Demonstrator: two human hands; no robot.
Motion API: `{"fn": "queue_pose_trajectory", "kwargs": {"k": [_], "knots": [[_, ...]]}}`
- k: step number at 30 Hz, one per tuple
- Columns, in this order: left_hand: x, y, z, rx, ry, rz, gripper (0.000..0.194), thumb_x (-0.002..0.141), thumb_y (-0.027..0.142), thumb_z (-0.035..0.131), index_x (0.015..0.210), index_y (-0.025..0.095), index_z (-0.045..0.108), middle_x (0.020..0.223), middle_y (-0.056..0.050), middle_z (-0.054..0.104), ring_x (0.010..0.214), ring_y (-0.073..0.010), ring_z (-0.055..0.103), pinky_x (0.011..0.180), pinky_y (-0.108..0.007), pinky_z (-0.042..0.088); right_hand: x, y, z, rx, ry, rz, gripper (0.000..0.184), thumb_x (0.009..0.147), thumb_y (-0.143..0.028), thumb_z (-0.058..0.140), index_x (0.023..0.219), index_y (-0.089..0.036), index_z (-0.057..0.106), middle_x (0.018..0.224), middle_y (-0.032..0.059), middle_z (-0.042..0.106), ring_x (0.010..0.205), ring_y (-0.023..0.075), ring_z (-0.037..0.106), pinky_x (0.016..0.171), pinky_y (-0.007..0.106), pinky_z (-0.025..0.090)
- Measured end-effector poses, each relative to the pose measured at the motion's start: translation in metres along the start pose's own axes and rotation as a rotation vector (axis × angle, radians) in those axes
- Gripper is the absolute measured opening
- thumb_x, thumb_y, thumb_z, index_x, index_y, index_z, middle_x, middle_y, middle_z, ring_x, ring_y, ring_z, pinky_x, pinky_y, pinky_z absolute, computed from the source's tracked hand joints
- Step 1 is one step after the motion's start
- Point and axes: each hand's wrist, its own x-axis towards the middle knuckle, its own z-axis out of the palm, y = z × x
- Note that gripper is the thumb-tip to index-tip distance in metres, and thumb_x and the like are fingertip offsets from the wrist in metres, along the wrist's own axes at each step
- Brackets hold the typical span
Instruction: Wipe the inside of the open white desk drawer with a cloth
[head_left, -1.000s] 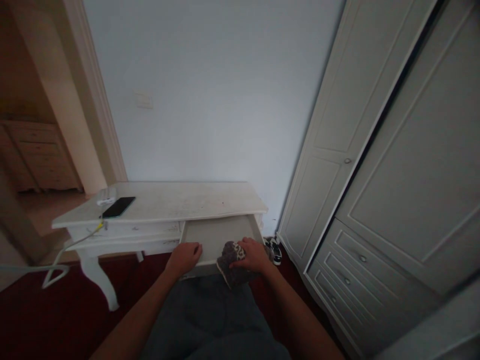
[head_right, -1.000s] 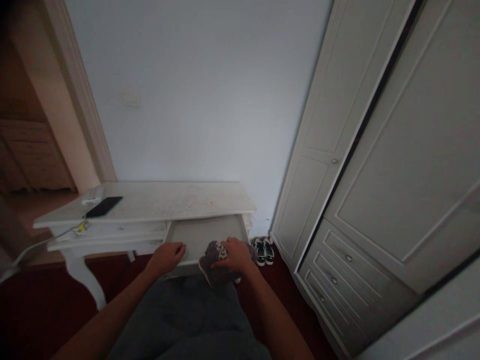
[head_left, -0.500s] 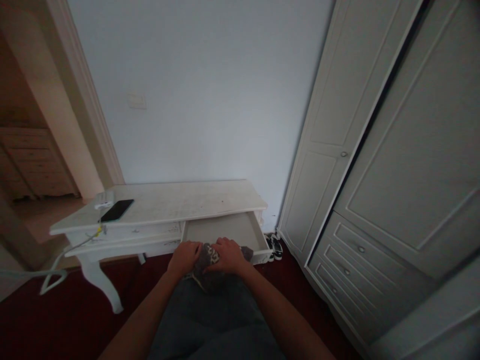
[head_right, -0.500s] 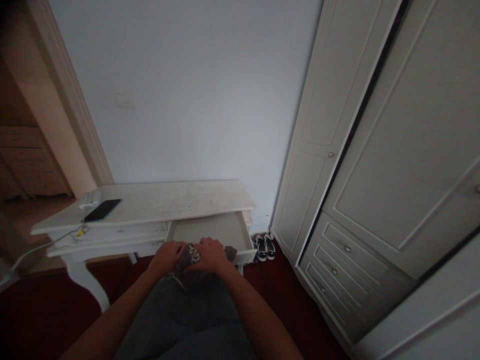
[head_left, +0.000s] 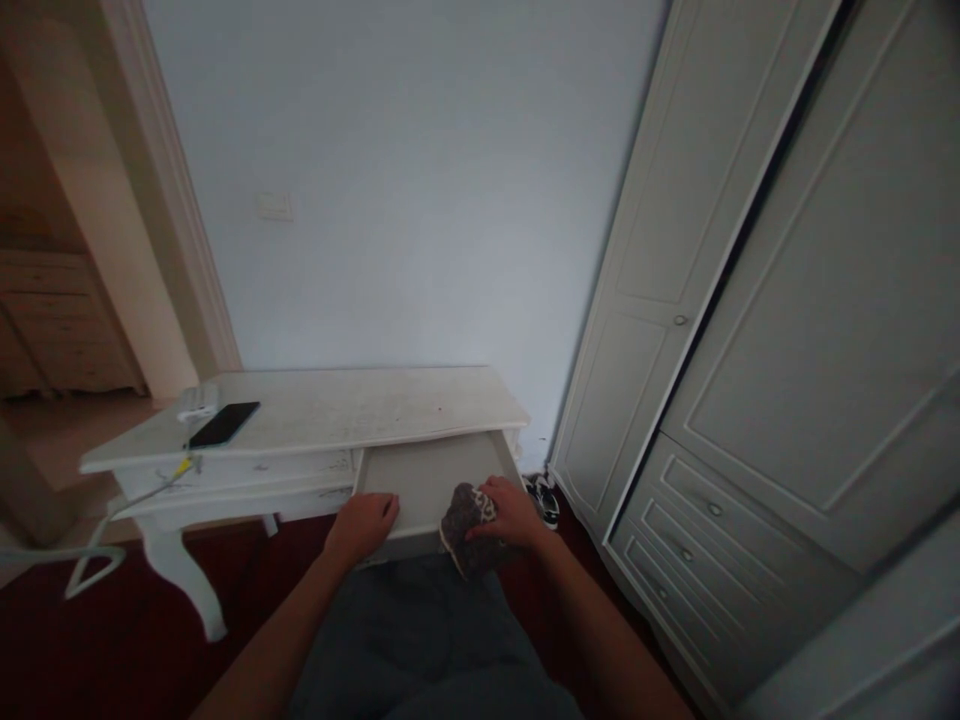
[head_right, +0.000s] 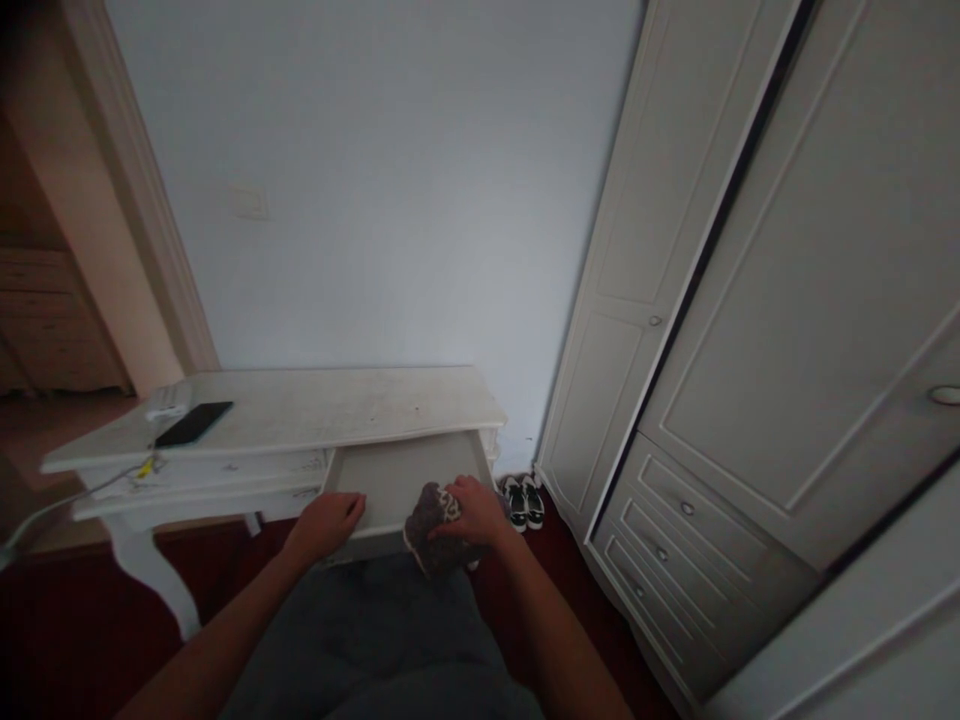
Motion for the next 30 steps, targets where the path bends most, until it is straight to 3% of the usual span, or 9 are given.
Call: {"fn": "queue_pose_trajectory", "kwargs": {"k": [30], "knots": [[0.0017,-0.0014,0.0027,0.005,-0.013,-0.012,0.053,0.107,0.041,0.029,0.095,0.022,0.077,0.102,-0.01,0.082,0.097,-0.024,0.073,0.081,-0.032,0.043,-0.0013,0.0002,0.0063,-0.008,0.053,0.012,0.065,0.067,-0.075,0.087,0.102,-0.022,0.072,0.105,0.0045,0.067,0.101,0.0245,0.063,0.084,0.031,0.041]]}}
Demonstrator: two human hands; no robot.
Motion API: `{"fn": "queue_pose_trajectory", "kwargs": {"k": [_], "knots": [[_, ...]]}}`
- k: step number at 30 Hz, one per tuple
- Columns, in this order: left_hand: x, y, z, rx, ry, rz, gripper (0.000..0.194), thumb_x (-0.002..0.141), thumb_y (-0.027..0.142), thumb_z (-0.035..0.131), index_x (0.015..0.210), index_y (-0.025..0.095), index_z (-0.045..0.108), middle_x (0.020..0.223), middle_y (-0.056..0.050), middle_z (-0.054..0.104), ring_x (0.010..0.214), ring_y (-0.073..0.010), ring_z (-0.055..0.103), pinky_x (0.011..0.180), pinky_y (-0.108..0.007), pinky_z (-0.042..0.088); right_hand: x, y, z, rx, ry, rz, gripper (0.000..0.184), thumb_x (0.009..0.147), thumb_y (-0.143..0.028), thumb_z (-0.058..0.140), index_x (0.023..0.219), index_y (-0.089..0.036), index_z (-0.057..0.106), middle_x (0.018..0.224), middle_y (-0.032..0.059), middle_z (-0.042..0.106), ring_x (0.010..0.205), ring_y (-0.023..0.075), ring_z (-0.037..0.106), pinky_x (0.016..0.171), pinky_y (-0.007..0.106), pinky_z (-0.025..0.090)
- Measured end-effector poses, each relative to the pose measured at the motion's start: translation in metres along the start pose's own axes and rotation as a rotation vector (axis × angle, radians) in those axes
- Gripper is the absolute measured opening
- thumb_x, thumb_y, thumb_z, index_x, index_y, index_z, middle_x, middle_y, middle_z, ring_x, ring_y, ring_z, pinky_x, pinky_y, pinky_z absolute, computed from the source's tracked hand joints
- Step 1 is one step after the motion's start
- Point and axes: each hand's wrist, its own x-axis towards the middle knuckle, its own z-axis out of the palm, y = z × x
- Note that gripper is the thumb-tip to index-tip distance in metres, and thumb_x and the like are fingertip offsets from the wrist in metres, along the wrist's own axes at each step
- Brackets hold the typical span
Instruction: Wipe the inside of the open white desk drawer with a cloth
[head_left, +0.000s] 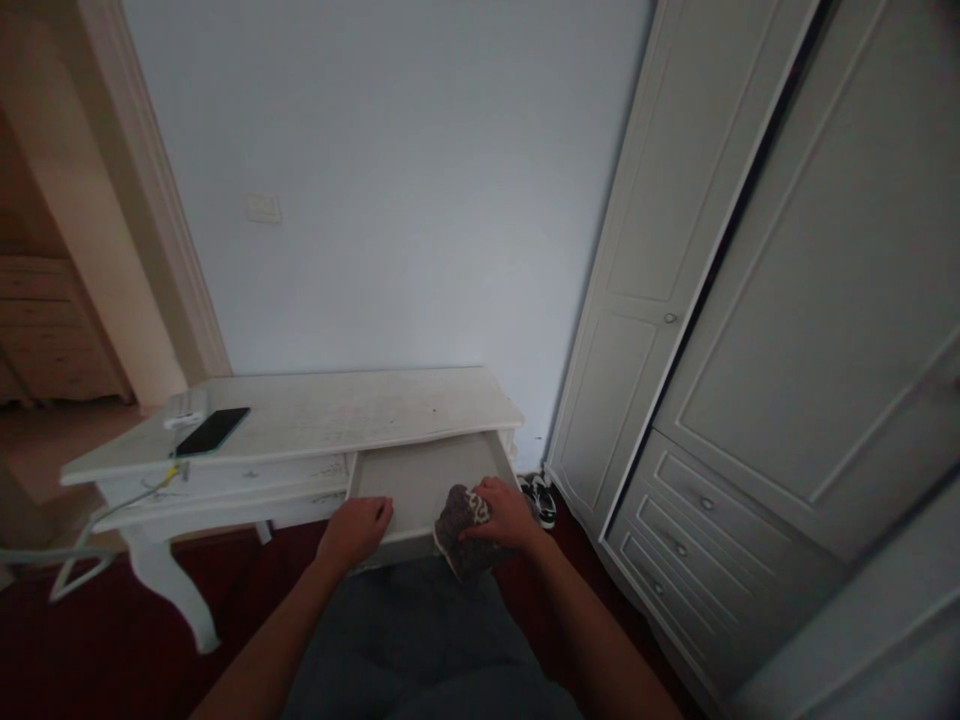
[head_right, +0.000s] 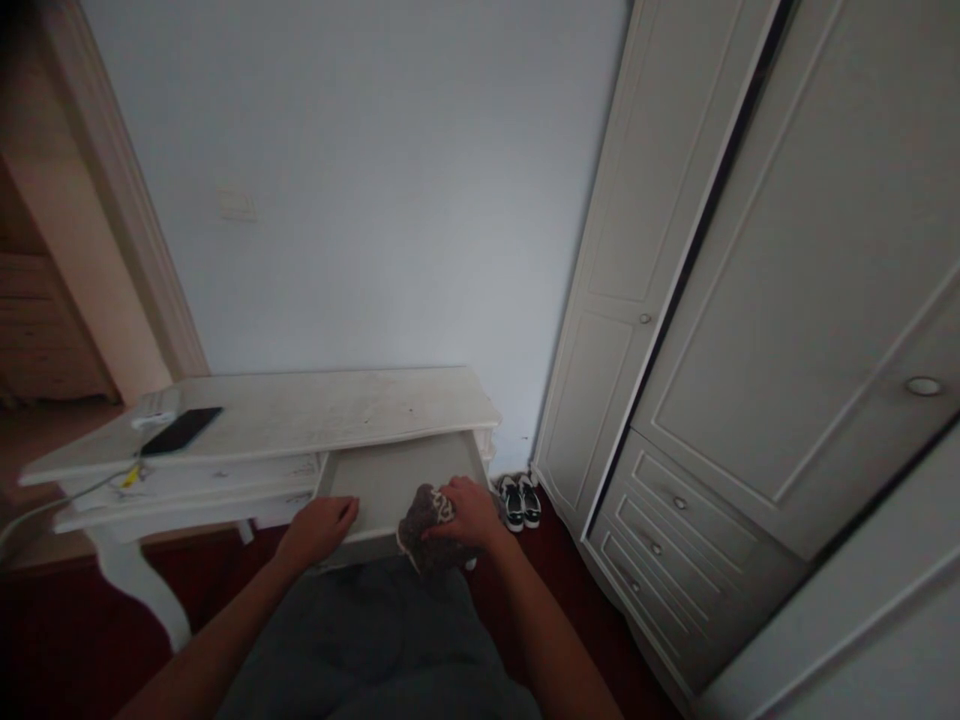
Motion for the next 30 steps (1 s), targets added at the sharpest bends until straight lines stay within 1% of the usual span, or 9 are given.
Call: {"fn": "queue_pose_trajectory", "kwargs": {"k": [9,11,14,19,21,23,25,28,30], "knots": [[0.0,0.001,-0.001,0.01,0.011,0.001,0.052,0.107,0.04,0.03,0.096,0.022,0.077,0.103,-0.011,0.082,0.098,-0.0241,0.074,0.081,-0.031,0.043,0.0,0.0,-0.001,0.006,-0.003,0.009,0.065,0.067,-0.075,0.087,0.102,-0.022,0.072,0.104,0.004,0.066,0.1,0.0239,0.061,0.084,0.031,0.041],[0.0,0.001,-0.001,0.007,0.011,0.004,0.052,0.107,0.04,0.03,0.096,0.022,0.078,0.103,-0.011,0.082,0.098,-0.0241,0.074,0.081,-0.031,0.043,0.0,0.0,0.001,0.017,0.003,0.008,0.06,0.07,-0.071,0.088,0.1,-0.022,0.071,0.103,0.0039,0.065,0.099,0.0235,0.061,0.084,0.031,0.041],[-0.001,0.001,-0.002,0.004,0.014,0.01,0.052,0.107,0.04,0.03,0.096,0.022,0.078,0.103,-0.01,0.082,0.099,-0.0242,0.074,0.082,-0.032,0.043,0.0,-0.001,0.004,0.055,0.046,0.027,0.041,0.08,-0.055,0.086,0.096,-0.021,0.07,0.101,0.0036,0.063,0.098,0.0223,0.06,0.083,0.03,0.041],[-0.001,-0.001,0.0,0.002,0.01,0.007,0.052,0.107,0.04,0.029,0.095,0.023,0.077,0.102,-0.01,0.082,0.097,-0.0242,0.074,0.081,-0.032,0.043,-0.008,0.0,-0.011,0.121,0.281,0.114,0.015,0.089,-0.031,0.072,0.098,-0.021,0.067,0.102,0.0046,0.062,0.099,0.0229,0.059,0.085,0.031,0.043],[-0.001,-0.002,0.001,0.0,0.006,0.002,0.053,0.107,0.041,0.029,0.096,0.023,0.077,0.101,-0.01,0.082,0.097,-0.0244,0.074,0.08,-0.032,0.043,-0.014,0.005,-0.025,0.074,0.416,0.194,0.015,0.092,-0.03,0.067,0.104,-0.021,0.066,0.106,0.007,0.063,0.103,0.0246,0.058,0.088,0.032,0.043],[0.0,-0.002,0.001,-0.001,0.004,-0.001,0.054,0.107,0.042,0.028,0.095,0.023,0.077,0.1,-0.011,0.082,0.097,-0.0252,0.074,0.08,-0.033,0.043,-0.019,0.013,-0.039,-0.009,0.478,0.297,0.02,0.094,-0.031,0.064,0.111,-0.021,0.066,0.112,0.0097,0.063,0.11,0.0265,0.057,0.092,0.033,0.043],[0.0,-0.003,0.001,0.0,0.002,-0.001,0.054,0.107,0.042,0.028,0.095,0.022,0.077,0.101,-0.011,0.082,0.097,-0.0255,0.074,0.08,-0.033,0.043,-0.022,0.024,-0.046,-0.077,0.378,0.425,0.025,0.095,-0.035,0.064,0.116,-0.021,0.066,0.116,0.0111,0.065,0.114,0.0278,0.058,0.094,0.033,0.042],[0.0,-0.002,0.0,0.001,-0.004,0.002,0.054,0.107,0.041,0.028,0.096,0.023,0.077,0.103,-0.011,0.082,0.098,-0.0249,0.074,0.081,-0.032,0.043,-0.019,0.037,-0.042,-0.085,0.135,0.576,0.032,0.094,-0.044,0.069,0.118,-0.023,0.067,0.112,0.0099,0.069,0.107,0.0271,0.064,0.086,0.032,0.044],[0.001,-0.001,-0.001,0.003,-0.008,-0.001,0.053,0.107,0.042,0.028,0.096,0.023,0.077,0.103,-0.01,0.082,0.098,-0.0246,0.074,0.08,-0.032,0.042,-0.012,0.043,-0.034,-0.066,0.081,0.612,0.036,0.094,-0.048,0.071,0.12,-0.024,0.066,0.112,0.0087,0.07,0.103,0.0258,0.066,0.083,0.03,0.045]]}}
